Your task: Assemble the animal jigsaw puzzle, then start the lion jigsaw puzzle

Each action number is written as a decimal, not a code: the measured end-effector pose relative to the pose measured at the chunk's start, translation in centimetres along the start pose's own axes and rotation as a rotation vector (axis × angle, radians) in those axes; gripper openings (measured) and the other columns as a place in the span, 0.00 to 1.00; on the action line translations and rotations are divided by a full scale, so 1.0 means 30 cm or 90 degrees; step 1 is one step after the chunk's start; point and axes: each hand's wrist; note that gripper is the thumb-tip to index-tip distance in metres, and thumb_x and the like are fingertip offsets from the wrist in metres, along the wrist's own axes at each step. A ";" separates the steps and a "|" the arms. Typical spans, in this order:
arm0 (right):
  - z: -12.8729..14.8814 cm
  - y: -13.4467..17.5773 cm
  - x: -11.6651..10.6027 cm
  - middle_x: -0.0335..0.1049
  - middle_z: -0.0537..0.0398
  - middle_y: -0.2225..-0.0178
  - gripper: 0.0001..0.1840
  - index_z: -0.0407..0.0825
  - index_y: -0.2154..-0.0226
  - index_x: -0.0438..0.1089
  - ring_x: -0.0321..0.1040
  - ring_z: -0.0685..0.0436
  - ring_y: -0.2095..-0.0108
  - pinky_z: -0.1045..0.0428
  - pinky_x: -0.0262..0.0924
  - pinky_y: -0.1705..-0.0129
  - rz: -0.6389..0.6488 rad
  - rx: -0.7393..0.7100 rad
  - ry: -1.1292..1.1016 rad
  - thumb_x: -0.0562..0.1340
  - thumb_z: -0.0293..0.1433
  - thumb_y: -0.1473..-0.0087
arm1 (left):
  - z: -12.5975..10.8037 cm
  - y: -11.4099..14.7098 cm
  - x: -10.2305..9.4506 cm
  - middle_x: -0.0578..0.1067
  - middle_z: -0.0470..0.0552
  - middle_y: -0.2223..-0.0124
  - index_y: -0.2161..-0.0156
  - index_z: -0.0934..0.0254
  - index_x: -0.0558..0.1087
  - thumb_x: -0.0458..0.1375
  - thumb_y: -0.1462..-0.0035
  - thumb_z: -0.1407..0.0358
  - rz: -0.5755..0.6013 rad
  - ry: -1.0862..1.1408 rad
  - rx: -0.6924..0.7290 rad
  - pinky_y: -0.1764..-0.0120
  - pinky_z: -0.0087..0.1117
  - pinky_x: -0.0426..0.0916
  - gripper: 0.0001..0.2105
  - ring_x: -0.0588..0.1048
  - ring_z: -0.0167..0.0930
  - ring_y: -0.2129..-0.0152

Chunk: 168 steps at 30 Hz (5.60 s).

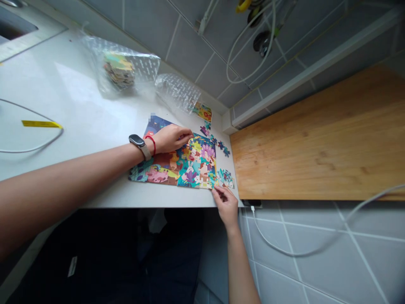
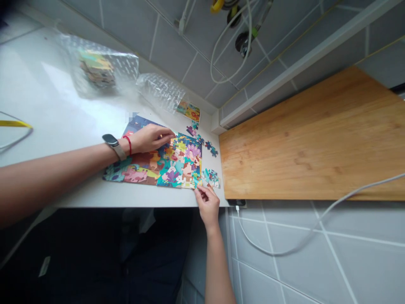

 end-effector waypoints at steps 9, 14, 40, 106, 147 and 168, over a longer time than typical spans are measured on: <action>-0.027 -0.006 -0.031 0.74 0.44 0.51 0.10 0.53 0.56 0.83 0.76 0.40 0.54 0.51 0.75 0.64 0.055 -0.081 0.079 0.65 0.35 0.37 | 0.007 -0.002 0.008 0.82 0.54 0.66 0.57 0.64 0.81 0.51 0.33 0.60 0.024 0.007 -0.013 0.69 0.31 0.63 0.16 0.77 0.33 0.73; -0.043 -0.041 -0.066 0.73 0.49 0.40 0.22 0.61 0.42 0.75 0.72 0.40 0.41 0.41 0.68 0.38 0.162 -0.213 0.175 0.60 0.27 0.34 | 0.002 -0.002 0.005 0.82 0.55 0.66 0.57 0.64 0.81 0.50 0.33 0.59 0.029 0.004 -0.022 0.68 0.31 0.63 0.17 0.77 0.33 0.73; 0.040 -0.117 -0.094 0.72 0.49 0.38 0.18 0.53 0.45 0.77 0.63 0.34 0.33 0.34 0.61 0.32 0.299 -0.308 0.298 0.63 0.28 0.36 | -0.002 0.000 0.002 0.83 0.54 0.66 0.58 0.64 0.81 0.51 0.34 0.60 0.030 -0.014 -0.012 0.69 0.30 0.64 0.17 0.78 0.33 0.73; -0.070 -0.091 -0.087 0.75 0.51 0.42 0.18 0.56 0.45 0.78 0.76 0.40 0.44 0.45 0.70 0.38 0.191 -0.303 0.187 0.63 0.27 0.34 | 0.004 -0.002 0.005 0.82 0.55 0.66 0.58 0.64 0.81 0.48 0.33 0.58 0.032 -0.011 -0.011 0.69 0.31 0.63 0.19 0.77 0.33 0.73; -0.042 -0.564 0.102 0.62 0.44 0.33 0.31 0.51 0.38 0.72 0.61 0.34 0.32 0.37 0.54 0.29 0.289 -0.148 0.250 0.68 0.47 0.40 | 0.009 -0.018 -0.013 0.83 0.49 0.68 0.57 0.64 0.79 0.53 0.36 0.64 -0.154 0.191 -0.168 0.64 0.28 0.71 0.12 0.79 0.28 0.73; -0.037 -0.826 0.105 0.81 0.40 0.51 0.26 0.45 0.47 0.78 0.81 0.33 0.54 0.39 0.72 0.46 0.173 -0.030 0.302 0.74 0.33 0.50 | 0.011 -0.018 -0.015 0.82 0.50 0.69 0.58 0.64 0.79 0.52 0.36 0.64 -0.141 0.184 -0.166 0.67 0.29 0.69 0.13 0.78 0.29 0.74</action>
Point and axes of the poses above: each hand's wrist, its own y-axis away from the middle knuckle, its own x-axis out of the palm, z = x × y
